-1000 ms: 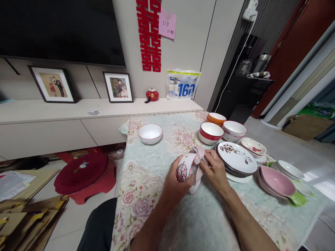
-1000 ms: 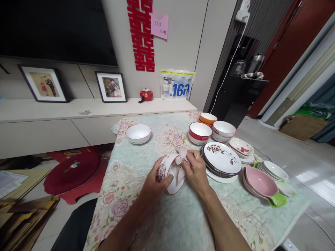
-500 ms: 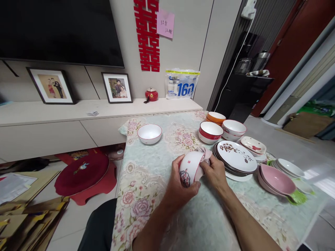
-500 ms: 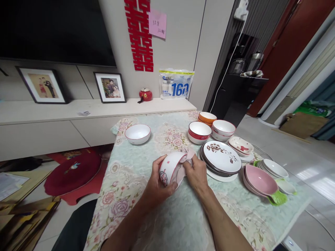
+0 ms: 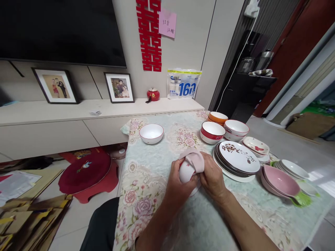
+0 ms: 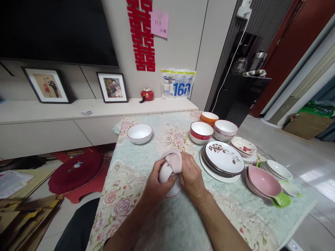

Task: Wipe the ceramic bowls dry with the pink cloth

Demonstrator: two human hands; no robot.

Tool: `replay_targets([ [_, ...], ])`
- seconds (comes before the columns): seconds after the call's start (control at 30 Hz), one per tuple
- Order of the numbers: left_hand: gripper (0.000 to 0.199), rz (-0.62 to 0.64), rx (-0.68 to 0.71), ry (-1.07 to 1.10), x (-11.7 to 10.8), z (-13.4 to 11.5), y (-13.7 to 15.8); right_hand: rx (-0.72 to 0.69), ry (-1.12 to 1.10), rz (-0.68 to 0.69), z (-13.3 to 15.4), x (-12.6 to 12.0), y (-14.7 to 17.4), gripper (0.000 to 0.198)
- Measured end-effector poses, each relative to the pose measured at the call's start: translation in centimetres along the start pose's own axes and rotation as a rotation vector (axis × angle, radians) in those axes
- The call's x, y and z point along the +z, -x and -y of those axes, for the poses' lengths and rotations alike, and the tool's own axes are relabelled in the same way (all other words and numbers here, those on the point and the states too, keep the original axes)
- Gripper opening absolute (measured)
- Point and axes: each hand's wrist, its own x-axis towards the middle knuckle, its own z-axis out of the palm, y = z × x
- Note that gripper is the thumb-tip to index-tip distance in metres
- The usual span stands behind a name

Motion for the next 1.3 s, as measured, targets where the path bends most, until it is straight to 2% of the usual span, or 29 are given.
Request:
replay_targets([
  [0.13, 0.068, -0.049, -0.036, 0.039, 0.3, 0.4, 0.0, 0.490, -0.240, 0.038, -1.5, 0.6, 0.7, 0.038],
  [0.2, 0.073, -0.071, -0.067, 0.047, 0.3, 0.3, -0.1, 0.684, -0.344, 0.069, -1.9, 1.0, 0.8, 0.037],
  [0.33, 0.083, -0.118, -0.103, 0.088, 0.2, -0.2, -0.1, 0.813, -0.427, 0.131, -2.3, 1.9, 1.0, 0.031],
  [0.47, 0.090, -0.076, -0.101, 0.144, 0.2, -0.8, -0.1, 0.835, -0.408, 0.105, -2.4, 2.0, 1.3, 0.032],
  [0.6, 0.090, -0.012, -0.104, 0.134, 0.1, -1.0, 0.1, 0.723, -0.255, 0.003, -2.0, 0.9, 1.3, 0.030],
  [0.73, 0.085, 0.080, -0.127, 0.123, -0.2, -1.2, 0.2, 0.499, -0.184, -0.041, -1.0, -0.2, 0.9, 0.022],
  [0.8, 0.082, 0.080, -0.081, 0.064, -0.3, -1.3, 0.2, 0.295, -0.157, -0.038, -0.4, -0.3, 0.7, 0.022],
  [0.87, 0.082, 0.046, -0.054, 0.032, -0.2, -1.3, 0.1, 0.077, -0.113, -0.031, 0.1, -0.2, 0.6, 0.032],
  [0.9, 0.082, 0.024, -0.061, 0.034, -0.1, -1.2, 0.0, 0.020, -0.103, -0.028, 0.2, -0.1, 0.5, 0.036],
  [0.93, 0.082, 0.004, -0.077, 0.041, 0.0, -1.2, -0.1, 0.042, -0.118, -0.026, 0.2, 0.0, 0.5, 0.039],
  [1.1, 0.082, -0.097, -0.100, 0.000, 0.4, -0.9, -0.1, 0.576, -0.318, -0.028, -0.8, 0.9, 0.7, 0.032],
  [1.3, 0.087, -0.118, -0.116, 0.083, -0.1, -1.1, -0.3, 0.772, -0.460, 0.062, -1.5, 2.6, 1.1, 0.029],
])
